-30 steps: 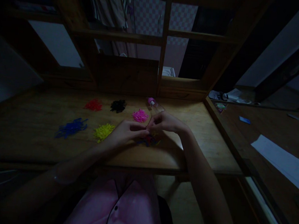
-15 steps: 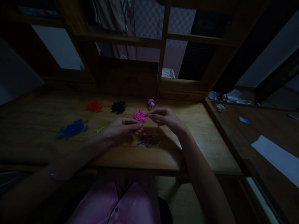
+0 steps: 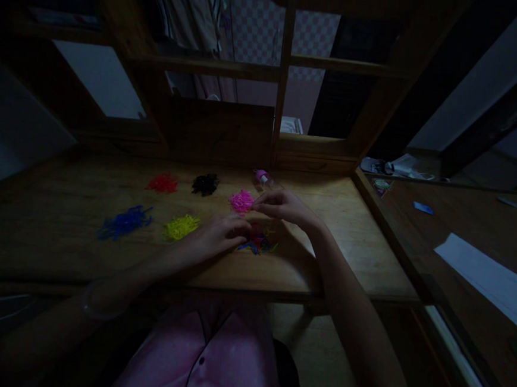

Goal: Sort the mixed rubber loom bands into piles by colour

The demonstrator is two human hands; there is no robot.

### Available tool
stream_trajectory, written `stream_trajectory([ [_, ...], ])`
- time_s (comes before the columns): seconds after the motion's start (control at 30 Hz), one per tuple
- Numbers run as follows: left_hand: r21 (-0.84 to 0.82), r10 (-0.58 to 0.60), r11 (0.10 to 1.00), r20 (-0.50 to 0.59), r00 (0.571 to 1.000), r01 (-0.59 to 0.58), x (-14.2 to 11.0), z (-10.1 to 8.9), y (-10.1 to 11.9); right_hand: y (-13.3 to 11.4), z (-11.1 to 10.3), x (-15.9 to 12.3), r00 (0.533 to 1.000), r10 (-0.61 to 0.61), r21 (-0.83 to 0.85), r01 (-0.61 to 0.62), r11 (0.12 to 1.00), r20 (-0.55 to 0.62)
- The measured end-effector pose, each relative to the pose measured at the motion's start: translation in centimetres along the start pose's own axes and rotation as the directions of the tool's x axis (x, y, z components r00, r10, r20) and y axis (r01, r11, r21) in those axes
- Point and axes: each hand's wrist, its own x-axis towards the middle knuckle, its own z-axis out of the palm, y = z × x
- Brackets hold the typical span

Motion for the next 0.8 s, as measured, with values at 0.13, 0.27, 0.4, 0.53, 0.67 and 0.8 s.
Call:
stream_trajectory([
  [0.13,0.054,0.039,0.998,0.020,0.999,-0.040,-0.1,0.0,0.5,0.0,0.1,0.0,1.000,-0.002,0.015,0.002,1.000,-0.006],
  [0.27,0.084,0.026,0.996,0.033,0.999,-0.029,-0.2,-0.1,0.5,-0.2,0.2,0.0,1.000,0.012,0.025,-0.012,1.000,-0.020],
  [0.4,0.081,0.027,0.996,0.047,0.999,-0.030,-0.5,-0.5,1.1,-0.3,0.2,-0.1,0.999,0.032,0.037,-0.031,0.999,-0.029],
  [0.53,0.040,0.016,0.999,0.067,0.998,-0.019,-0.9,-1.3,1.9,-0.4,0.2,-0.1,0.999,0.031,0.045,-0.030,0.999,-0.022],
  [0.67,0.033,-0.034,0.999,0.049,0.998,0.033,-0.8,-1.9,2.3,-0.4,0.2,-0.2,1.000,0.011,0.032,-0.010,0.999,-0.022],
  [0.8,0.052,-0.109,0.993,0.038,0.993,0.107,-0.6,-2.7,2.7,-0.2,0.1,-0.2,1.000,0.014,0.023,-0.014,1.000,-0.014],
])
